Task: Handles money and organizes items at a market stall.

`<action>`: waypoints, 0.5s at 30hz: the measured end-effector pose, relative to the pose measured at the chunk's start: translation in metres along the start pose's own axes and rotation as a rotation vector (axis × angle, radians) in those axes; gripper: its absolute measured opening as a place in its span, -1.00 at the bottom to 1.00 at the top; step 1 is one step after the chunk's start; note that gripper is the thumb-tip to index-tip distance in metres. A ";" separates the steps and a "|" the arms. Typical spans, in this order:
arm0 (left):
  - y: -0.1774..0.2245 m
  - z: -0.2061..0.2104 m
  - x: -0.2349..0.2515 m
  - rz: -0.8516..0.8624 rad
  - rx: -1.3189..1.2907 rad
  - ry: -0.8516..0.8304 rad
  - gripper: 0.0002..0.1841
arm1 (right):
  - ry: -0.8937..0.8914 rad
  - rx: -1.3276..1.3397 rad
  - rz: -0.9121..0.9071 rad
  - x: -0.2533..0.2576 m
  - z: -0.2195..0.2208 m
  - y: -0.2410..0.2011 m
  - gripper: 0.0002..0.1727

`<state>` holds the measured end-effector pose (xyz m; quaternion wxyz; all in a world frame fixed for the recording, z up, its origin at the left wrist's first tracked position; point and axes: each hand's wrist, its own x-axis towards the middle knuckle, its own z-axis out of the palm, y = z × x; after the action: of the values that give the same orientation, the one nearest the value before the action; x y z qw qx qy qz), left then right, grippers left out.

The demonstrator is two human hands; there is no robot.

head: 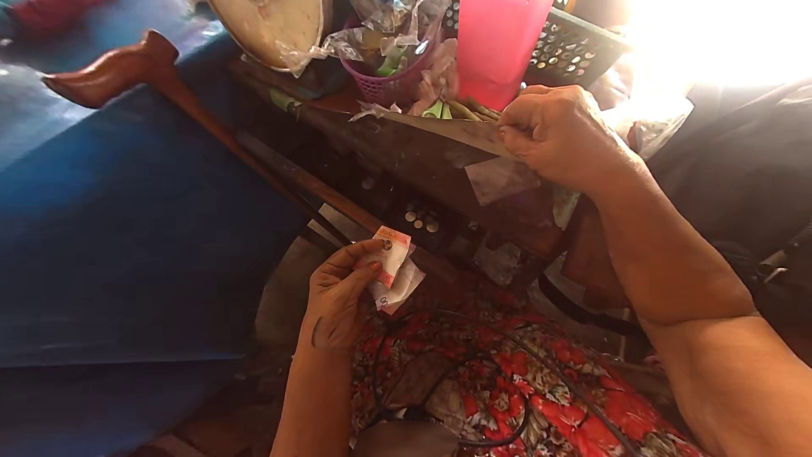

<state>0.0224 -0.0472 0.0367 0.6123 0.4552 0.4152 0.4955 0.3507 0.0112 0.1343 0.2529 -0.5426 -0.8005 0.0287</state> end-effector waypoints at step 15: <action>-0.002 0.010 0.050 0.152 0.036 -0.294 -0.71 | 0.015 0.195 -0.030 -0.016 0.015 -0.037 -0.80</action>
<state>0.0411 0.0000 0.0345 0.6190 0.5639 0.2943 0.4607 0.3175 -0.0148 0.1267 0.3108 -0.5037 -0.7999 0.0988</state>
